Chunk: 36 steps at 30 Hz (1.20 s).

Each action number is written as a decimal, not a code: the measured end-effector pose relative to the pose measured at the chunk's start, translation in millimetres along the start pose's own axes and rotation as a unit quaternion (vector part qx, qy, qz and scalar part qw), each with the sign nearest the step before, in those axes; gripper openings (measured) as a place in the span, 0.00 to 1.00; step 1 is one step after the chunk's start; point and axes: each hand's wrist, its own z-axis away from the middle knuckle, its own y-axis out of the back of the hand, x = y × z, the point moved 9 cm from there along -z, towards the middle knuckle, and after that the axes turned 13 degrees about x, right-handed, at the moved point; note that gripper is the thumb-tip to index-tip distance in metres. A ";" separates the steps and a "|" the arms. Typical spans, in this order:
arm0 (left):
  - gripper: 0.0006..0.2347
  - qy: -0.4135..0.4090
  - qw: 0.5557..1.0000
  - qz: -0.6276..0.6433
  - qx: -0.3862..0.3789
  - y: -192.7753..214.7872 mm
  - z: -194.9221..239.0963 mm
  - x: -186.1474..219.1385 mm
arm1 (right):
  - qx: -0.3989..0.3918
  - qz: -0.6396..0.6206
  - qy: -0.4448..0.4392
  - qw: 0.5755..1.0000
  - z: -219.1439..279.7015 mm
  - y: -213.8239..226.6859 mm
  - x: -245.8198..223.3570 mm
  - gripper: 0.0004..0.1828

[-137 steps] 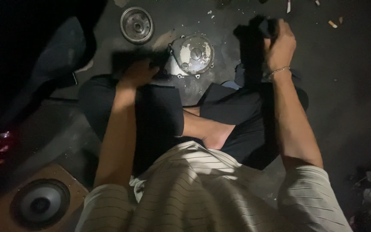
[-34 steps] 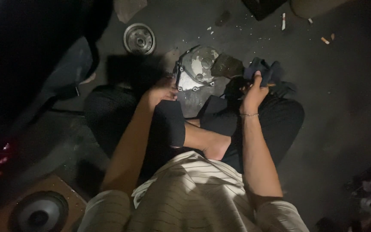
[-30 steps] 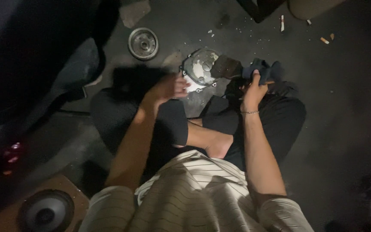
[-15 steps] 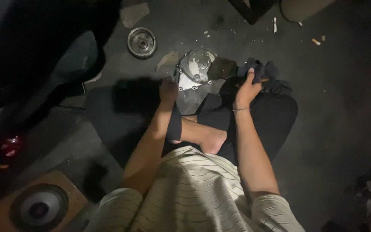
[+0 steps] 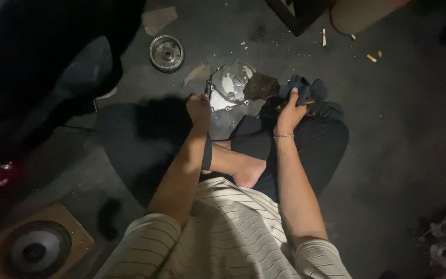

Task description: The person sits on the floor and wipes a circular metal part with a dark cloth. They hold the part with their left hand and scrub its surface with the cloth in their right hand, occasionally adjusting the part's position.

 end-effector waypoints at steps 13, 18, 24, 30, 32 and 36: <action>0.07 -0.132 0.989 0.054 0.043 18.8 1.1 10.1 | -0.015 -0.033 0.002 0.999 -1.0 -1.7 8.5 0.17; 0.10 -0.442 0.870 -0.064 0.211 102.3 -1.2 109.0 | -0.016 -0.061 -0.033 0.997 0.0 -2.1 -0.8 0.17; 0.08 0.076 0.927 0.239 -0.280 151.3 -35.2 157.1 | 0.006 -0.080 -0.062 0.995 -12.2 -4.0 22.6 0.19; 0.06 0.121 0.780 0.485 -0.375 129.6 -33.2 132.1 | 0.023 -0.049 -0.051 0.997 8.9 10.4 -5.3 0.19; 0.03 0.188 0.755 0.535 -0.328 141.4 -35.4 125.7 | -0.003 0.019 0.138 0.990 21.1 13.6 -46.8 0.24; 0.06 0.203 0.660 0.616 -0.379 119.1 -31.9 109.2 | -0.050 0.010 0.160 0.986 43.2 11.5 -44.2 0.16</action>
